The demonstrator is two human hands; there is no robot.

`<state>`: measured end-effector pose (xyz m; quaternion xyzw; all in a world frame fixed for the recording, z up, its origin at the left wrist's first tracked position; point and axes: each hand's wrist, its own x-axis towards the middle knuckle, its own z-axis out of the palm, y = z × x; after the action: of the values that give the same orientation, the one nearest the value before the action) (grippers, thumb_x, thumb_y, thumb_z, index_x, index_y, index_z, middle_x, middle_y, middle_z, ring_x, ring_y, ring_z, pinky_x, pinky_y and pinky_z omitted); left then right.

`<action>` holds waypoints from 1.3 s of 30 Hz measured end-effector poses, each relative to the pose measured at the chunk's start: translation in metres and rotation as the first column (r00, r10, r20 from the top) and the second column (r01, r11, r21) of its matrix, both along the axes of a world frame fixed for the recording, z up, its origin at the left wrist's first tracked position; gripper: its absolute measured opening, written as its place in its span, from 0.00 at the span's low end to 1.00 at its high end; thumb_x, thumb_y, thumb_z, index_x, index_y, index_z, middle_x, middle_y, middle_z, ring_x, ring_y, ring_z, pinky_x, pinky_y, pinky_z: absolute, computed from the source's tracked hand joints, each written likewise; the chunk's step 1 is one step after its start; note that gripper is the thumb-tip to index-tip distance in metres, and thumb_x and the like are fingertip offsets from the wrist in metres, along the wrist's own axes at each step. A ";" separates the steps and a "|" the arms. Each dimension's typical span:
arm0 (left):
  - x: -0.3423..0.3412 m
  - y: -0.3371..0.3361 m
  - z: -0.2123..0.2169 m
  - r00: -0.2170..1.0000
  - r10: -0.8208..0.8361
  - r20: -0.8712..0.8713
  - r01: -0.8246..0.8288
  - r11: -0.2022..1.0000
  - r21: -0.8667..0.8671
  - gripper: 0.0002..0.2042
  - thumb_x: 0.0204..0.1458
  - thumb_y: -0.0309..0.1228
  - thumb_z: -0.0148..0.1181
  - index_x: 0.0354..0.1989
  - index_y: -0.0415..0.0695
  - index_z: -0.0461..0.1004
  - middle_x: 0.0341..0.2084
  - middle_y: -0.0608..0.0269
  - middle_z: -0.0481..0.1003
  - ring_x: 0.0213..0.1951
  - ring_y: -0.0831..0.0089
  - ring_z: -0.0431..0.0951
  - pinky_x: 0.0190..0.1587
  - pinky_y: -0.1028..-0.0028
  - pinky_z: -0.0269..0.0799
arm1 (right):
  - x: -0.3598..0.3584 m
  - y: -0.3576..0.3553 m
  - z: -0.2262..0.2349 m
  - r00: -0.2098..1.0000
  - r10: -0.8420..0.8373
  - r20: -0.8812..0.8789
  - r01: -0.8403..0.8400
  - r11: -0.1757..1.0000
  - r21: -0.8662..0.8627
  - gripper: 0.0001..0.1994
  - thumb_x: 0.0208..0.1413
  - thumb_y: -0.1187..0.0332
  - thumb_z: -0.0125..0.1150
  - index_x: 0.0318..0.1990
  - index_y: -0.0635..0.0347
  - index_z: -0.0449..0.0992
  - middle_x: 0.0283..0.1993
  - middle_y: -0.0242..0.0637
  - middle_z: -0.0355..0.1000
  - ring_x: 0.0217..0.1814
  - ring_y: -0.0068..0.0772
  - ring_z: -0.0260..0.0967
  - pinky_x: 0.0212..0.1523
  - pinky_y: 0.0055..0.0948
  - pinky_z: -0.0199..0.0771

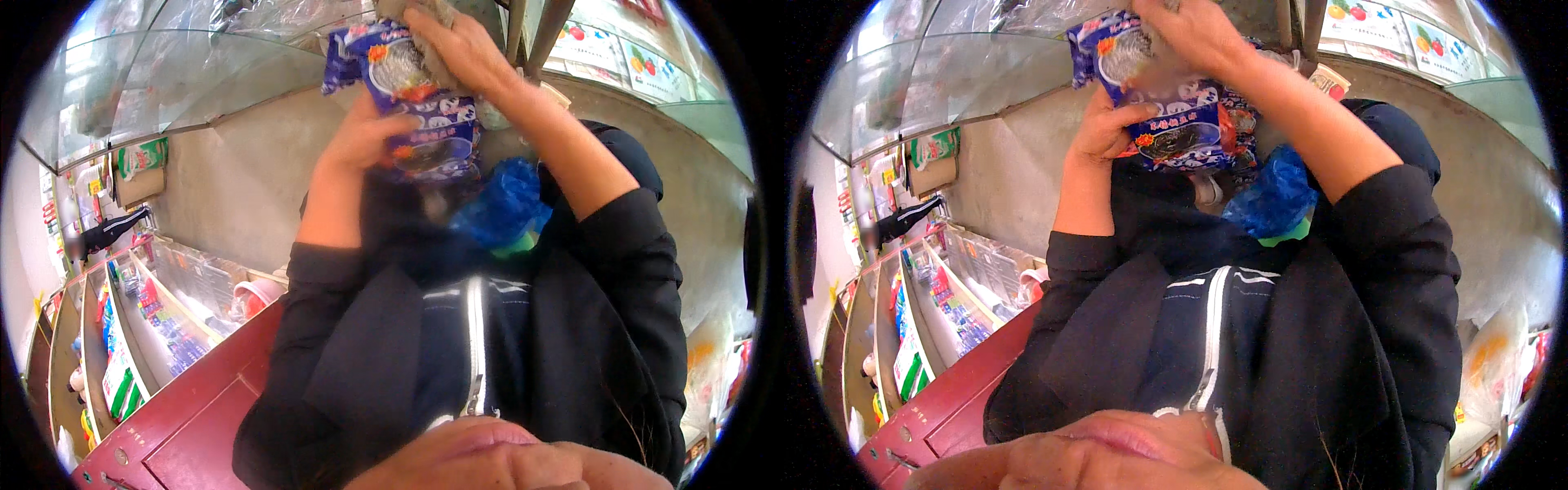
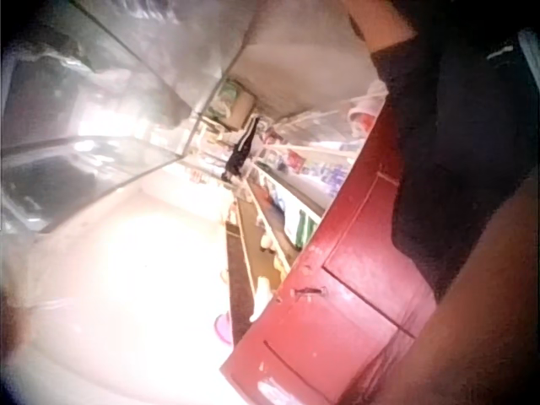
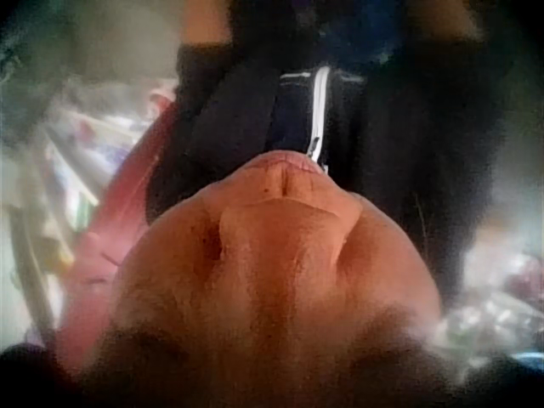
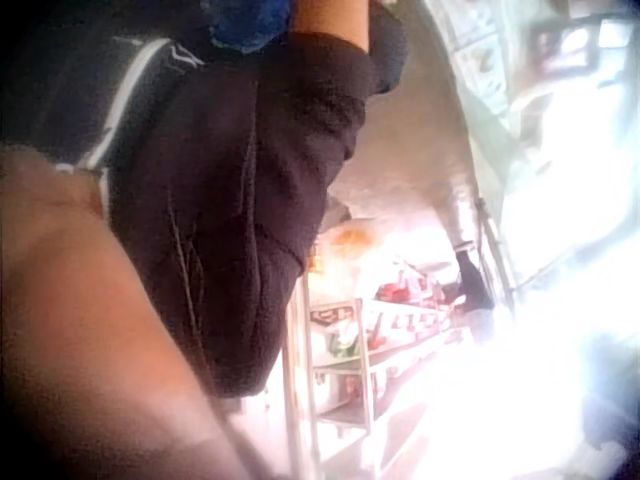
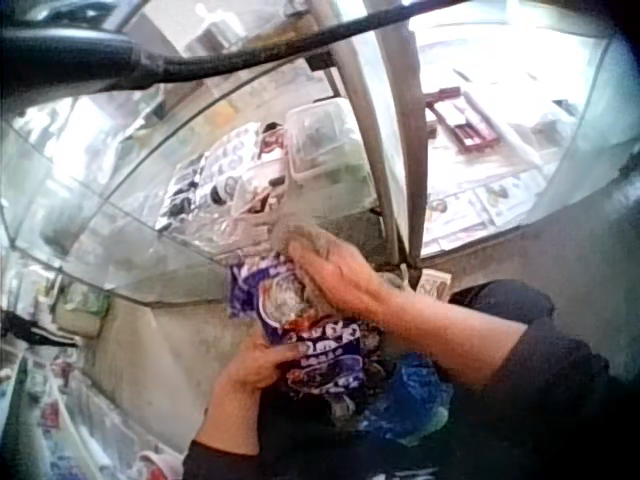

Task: The person sits on the floor and organizes various items, including a cloth, a plastic bag, and a package of snacks. They wipe the glass counter with the cloth, then place the cloth and other items into a plastic bag.

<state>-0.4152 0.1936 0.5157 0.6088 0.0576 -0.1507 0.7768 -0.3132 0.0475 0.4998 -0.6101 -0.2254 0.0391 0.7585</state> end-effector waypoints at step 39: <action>-0.001 0.024 0.007 0.924 0.238 0.300 -0.127 0.929 -0.348 0.47 0.41 0.69 0.48 0.61 0.41 0.56 0.57 0.52 0.63 0.57 0.55 0.65 0.60 0.56 0.59 | -0.003 -0.037 0.017 0.812 0.349 -0.468 -0.391 0.920 0.009 0.23 0.43 0.72 0.68 0.50 0.62 0.71 0.44 0.36 0.74 0.44 0.28 0.72 0.50 0.29 0.71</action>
<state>-0.4165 0.2175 0.5224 0.4823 -0.0443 0.0221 0.8746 -0.3163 0.0107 0.5171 -0.5603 -0.1514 0.3395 0.7402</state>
